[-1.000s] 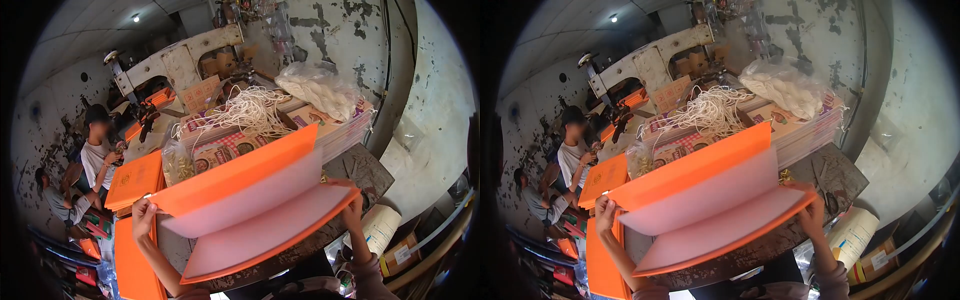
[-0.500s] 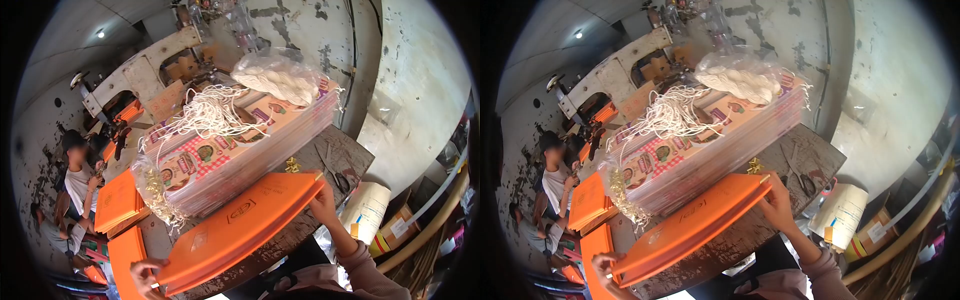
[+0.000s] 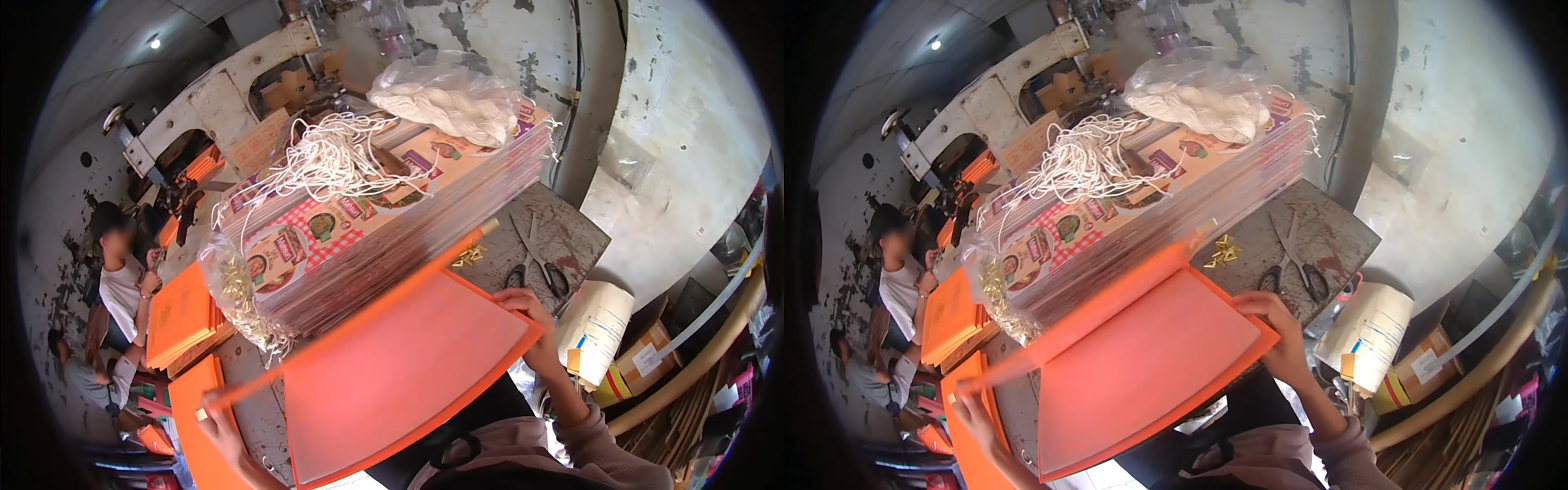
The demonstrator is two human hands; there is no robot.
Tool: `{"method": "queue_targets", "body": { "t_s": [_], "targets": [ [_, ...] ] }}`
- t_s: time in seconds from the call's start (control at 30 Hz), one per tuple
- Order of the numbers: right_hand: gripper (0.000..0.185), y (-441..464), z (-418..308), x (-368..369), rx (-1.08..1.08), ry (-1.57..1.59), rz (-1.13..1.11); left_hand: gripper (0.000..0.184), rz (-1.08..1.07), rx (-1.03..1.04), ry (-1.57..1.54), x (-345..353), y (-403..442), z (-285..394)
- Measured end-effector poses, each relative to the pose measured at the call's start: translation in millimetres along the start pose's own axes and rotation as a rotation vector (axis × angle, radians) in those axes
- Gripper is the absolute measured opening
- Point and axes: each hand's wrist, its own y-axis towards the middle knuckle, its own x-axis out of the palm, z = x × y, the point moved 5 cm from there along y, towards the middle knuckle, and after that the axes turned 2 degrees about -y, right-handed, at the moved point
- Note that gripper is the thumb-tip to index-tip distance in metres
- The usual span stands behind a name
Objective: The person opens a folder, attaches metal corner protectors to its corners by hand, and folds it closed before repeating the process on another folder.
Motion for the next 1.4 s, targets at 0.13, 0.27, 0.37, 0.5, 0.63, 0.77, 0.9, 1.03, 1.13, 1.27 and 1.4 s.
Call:
{"method": "queue_targets", "body": {
  "t_s": [0.13, 0.27, 0.37, 0.5, 0.63, 0.77, 0.9, 1.03, 1.13, 1.27, 1.4],
  "targets": [
    [0.019, -15.3, 4.1, -1.9, 0.088, 0.053, -0.081, 0.051, 0.110, -0.142, -0.112, 23.0, 37.6, -28.1],
    [0.025, -31.2, 4.5, -11.8, -0.052, -0.278, -0.135, 0.056, -0.036, -0.263, 0.074, 48.6, 31.0, -38.7],
    [0.031, -43.0, 13.2, -18.5, 0.042, -0.305, -0.136, 0.051, 0.095, -0.204, -0.084, 55.7, 30.5, -31.9],
    [0.036, -41.4, 11.5, -26.7, -0.003, -0.515, -0.232, 0.045, 0.297, -0.328, -0.098, 45.2, 34.8, -39.8],
    [0.037, -42.5, 3.6, -29.0, -0.029, -0.608, -0.337, 0.044, 0.366, -0.359, -0.147, 47.4, 32.7, -48.3],
    [0.043, -38.1, 3.3, -33.9, -0.018, -0.666, -0.413, 0.045, 0.471, -0.364, -0.173, 43.9, 20.5, -54.3],
    [0.039, -17.5, -11.4, -33.1, 0.003, -0.549, -0.273, 0.046, 0.138, -0.348, -0.143, 43.3, 13.2, -57.6],
    [0.032, 2.0, -14.0, -24.3, 0.060, -0.450, -0.259, 0.046, 0.198, -0.226, -0.016, 40.8, 6.8, -50.1],
    [0.025, 24.6, 4.5, -19.3, -0.026, -0.472, -0.248, 0.046, 0.139, -0.233, -0.006, 41.1, 4.3, -52.9],
    [0.021, 52.6, 45.1, -14.6, -0.046, -0.619, -0.284, 0.052, 0.009, -0.469, -0.116, 55.4, 2.3, -49.7],
    [0.022, 69.2, 58.2, -2.8, 0.040, -0.664, -0.281, 0.057, 0.062, -0.508, -0.071, 61.4, 12.0, -40.4]
  ]
}}
